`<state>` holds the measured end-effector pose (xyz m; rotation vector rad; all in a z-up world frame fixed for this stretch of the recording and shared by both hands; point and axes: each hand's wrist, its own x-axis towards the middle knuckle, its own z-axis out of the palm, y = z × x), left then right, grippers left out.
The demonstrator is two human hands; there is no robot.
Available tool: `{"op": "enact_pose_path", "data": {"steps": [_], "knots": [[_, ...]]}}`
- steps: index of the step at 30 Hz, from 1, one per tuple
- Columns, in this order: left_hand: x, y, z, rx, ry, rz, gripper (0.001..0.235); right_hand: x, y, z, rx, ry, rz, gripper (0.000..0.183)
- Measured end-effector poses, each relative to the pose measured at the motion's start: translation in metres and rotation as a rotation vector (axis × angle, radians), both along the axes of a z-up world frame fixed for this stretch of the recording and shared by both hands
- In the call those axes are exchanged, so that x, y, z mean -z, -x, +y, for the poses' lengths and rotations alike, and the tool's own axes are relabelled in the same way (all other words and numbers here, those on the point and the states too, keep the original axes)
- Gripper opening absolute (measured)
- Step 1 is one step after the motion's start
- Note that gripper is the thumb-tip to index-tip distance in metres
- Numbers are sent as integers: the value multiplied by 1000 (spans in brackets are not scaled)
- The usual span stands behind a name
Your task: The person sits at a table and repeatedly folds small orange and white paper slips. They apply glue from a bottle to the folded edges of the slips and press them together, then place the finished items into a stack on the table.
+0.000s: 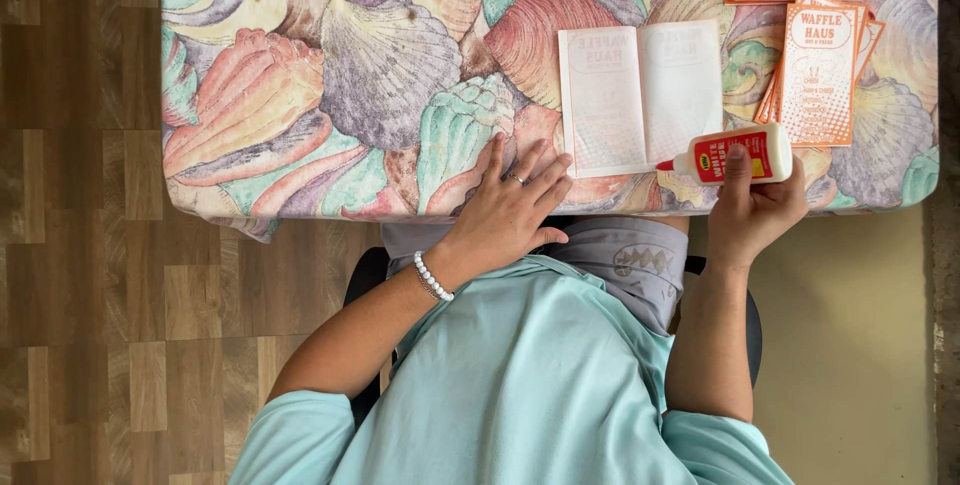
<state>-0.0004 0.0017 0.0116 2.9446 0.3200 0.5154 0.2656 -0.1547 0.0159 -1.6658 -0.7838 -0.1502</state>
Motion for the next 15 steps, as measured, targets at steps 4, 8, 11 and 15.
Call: {"op": "enact_pose_path", "data": {"steps": [4,8,11,15], "knots": [[0,-1,0,-1,12,17,73,2,-14,-5,-4,-51,23,23],[0,0,1,3,9,9,72,2,-27,-11,120,45,-120,23],[0,-1,0,7,29,14,71,7,-41,-16,98,-28,-70,22],[-2,0,0,-1,12,21,71,10,-55,-21,121,-50,-134,23]]}}
